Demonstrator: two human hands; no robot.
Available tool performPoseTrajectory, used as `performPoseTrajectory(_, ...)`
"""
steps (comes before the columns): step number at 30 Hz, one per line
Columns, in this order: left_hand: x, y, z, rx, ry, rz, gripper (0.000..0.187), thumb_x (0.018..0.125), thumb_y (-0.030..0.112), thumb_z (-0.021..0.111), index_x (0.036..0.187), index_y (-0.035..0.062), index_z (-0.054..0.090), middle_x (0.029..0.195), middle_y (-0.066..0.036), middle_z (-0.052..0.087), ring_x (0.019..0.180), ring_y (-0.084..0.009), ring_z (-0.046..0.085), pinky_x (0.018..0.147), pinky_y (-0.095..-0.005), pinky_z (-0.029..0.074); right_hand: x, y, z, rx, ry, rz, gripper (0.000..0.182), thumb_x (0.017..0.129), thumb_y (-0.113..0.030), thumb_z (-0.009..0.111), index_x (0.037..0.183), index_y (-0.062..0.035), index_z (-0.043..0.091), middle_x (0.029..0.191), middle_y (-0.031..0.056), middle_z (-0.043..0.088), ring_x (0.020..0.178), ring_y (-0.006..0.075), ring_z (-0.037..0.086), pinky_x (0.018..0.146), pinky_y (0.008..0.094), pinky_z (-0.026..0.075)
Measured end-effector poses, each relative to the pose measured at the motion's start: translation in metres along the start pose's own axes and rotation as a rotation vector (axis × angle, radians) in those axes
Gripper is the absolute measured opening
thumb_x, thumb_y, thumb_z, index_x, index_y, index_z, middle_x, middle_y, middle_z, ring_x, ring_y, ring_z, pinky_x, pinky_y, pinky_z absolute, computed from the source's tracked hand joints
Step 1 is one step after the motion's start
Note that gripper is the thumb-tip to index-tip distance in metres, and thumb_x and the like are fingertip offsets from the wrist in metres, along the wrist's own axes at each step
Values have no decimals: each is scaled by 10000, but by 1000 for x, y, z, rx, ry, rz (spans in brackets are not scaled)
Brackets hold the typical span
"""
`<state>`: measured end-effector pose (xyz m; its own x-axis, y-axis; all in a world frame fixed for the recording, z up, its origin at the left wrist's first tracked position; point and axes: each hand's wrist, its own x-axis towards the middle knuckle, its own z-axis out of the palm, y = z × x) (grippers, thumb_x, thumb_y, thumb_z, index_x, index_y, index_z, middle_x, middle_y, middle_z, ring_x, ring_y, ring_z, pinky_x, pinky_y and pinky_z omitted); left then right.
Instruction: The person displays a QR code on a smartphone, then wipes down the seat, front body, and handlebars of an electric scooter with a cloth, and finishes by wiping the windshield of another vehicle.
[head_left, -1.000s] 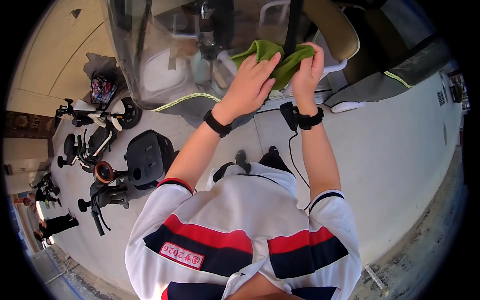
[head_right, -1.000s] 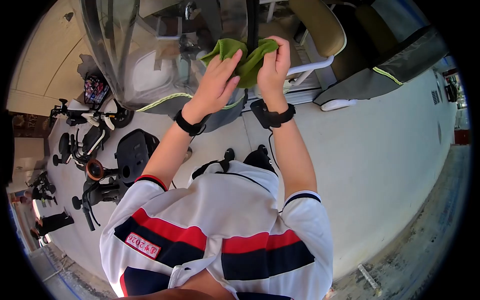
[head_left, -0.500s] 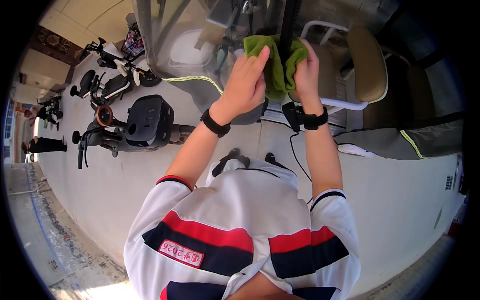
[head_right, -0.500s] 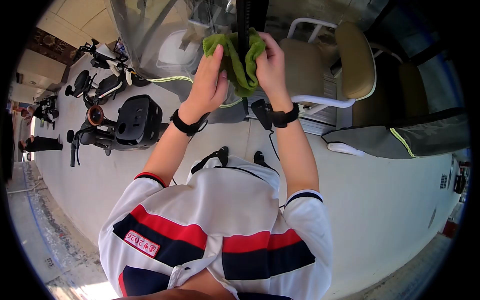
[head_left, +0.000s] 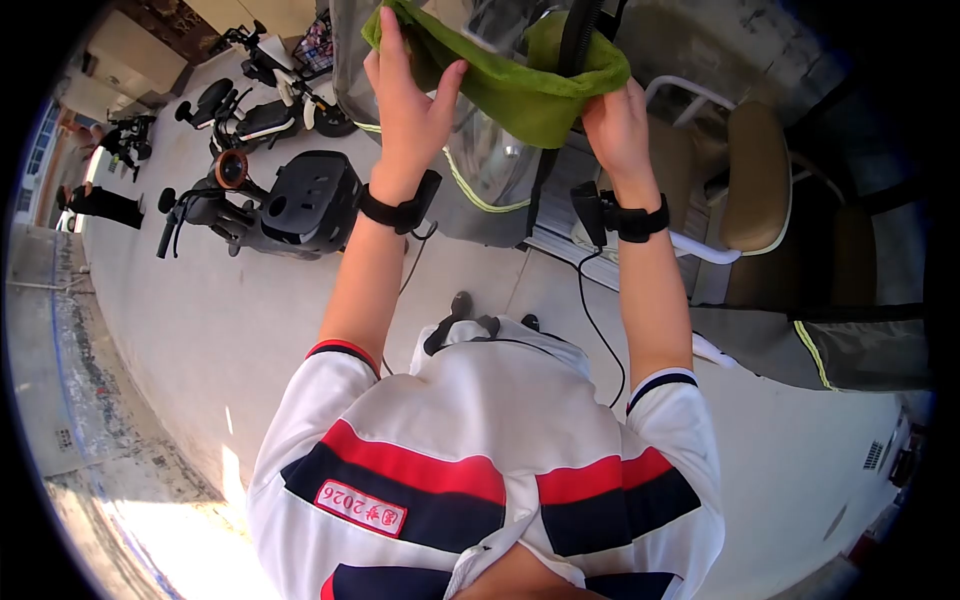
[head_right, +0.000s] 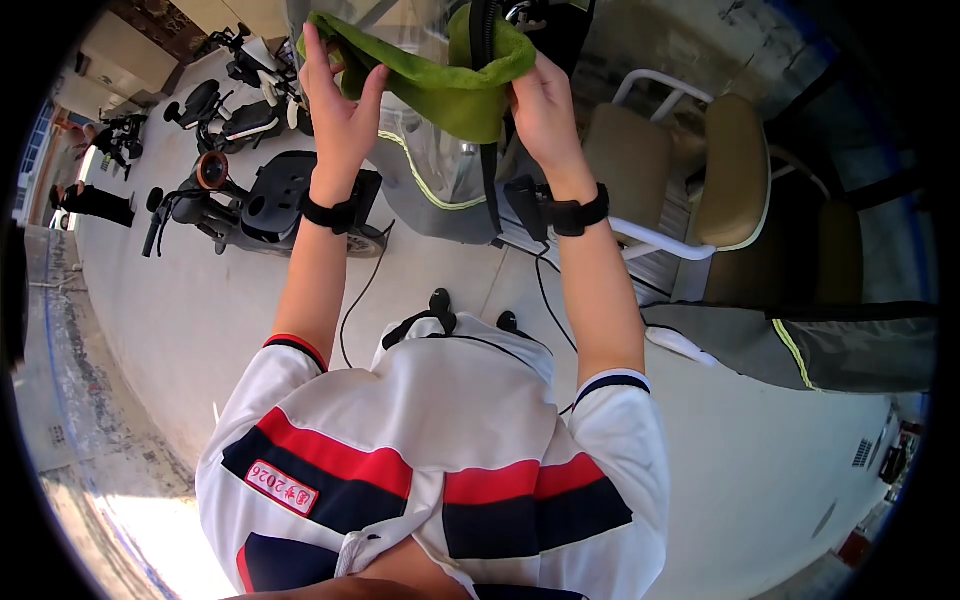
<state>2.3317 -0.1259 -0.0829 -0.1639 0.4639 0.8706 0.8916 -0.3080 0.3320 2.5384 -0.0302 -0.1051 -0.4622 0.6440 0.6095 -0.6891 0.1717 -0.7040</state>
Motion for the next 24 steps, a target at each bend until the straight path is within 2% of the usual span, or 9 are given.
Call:
performPoseTrajectory(5,13,7,11,-187,14,20,924,879,115,692,1562,23,76,1333,-211,458,1210,-329,455,1013,-395,409,23,1,8,94,-94,3,453,1086,-266,350,1458,-14,396,1413,60,503,1268,154,481,1080,300,361)
performPoseTrajectory(8,21,31,18,-143,-38,43,766,873,-37,505,1532,-62,117,1542,-299,254,1429,-441,278,1169,-428,256,27,3,13,158,-141,83,487,1092,-322,308,1477,-29,369,1444,58,476,1309,161,455,1118,317,339)
performPoseTrajectory(9,25,36,24,-213,-34,69,754,900,-9,498,1535,-63,94,1533,-318,253,1434,-441,267,1175,-429,236,27,3,16,157,-158,103,495,1092,-335,302,1479,-34,366,1447,56,474,1318,161,448,1124,320,336)
performPoseTrajectory(12,29,41,45,-453,-110,5,739,932,61,515,1534,-64,106,1527,-315,267,1432,-443,267,1175,-438,225,21,1,28,125,-127,156,530,1088,-384,282,1501,-55,331,1470,50,447,1337,153,426,1136,322,324)
performPoseTrajectory(13,28,43,47,-401,-134,22,724,957,132,510,1533,-68,119,1513,-316,289,1417,-445,289,1164,-446,238,18,1,33,112,-103,174,544,1086,-401,275,1510,-64,315,1480,48,435,1342,150,418,1139,322,319)
performPoseTrajectory(17,21,44,60,-340,-129,72,719,962,198,510,1532,-62,156,1501,-307,315,1381,-456,323,1148,-482,249,14,-2,40,54,-45,167,595,1077,-457,230,1538,-82,252,1510,50,395,1359,149,398,1147,325,308)
performPoseTrajectory(20,13,48,67,-303,-125,53,727,932,173,525,1530,-51,179,1484,-314,330,1353,-476,337,1144,-502,244,9,-4,43,11,9,175,587,1077,-451,233,1539,-91,259,1538,64,371,1398,189,373,1165,360,297)
performPoseTrajectory(23,8,36,78,-327,-141,152,869,926,196,611,1564,23,47,1331,-214,456,1181,-369,457,1042,-438,354,6,5,32,8,6,174,585,1075,-448,249,1537,-90,271,1548,74,365,1411,207,369,1170,377,298)
performPoseTrajectory(24,4,37,80,-360,-153,122,818,931,222,547,1554,-3,67,1329,-227,446,1199,-414,420,1070,-470,300,4,8,27,14,-7,169,587,1074,-450,254,1536,-87,274,1547,76,368,1408,207,373,1168,377,301)
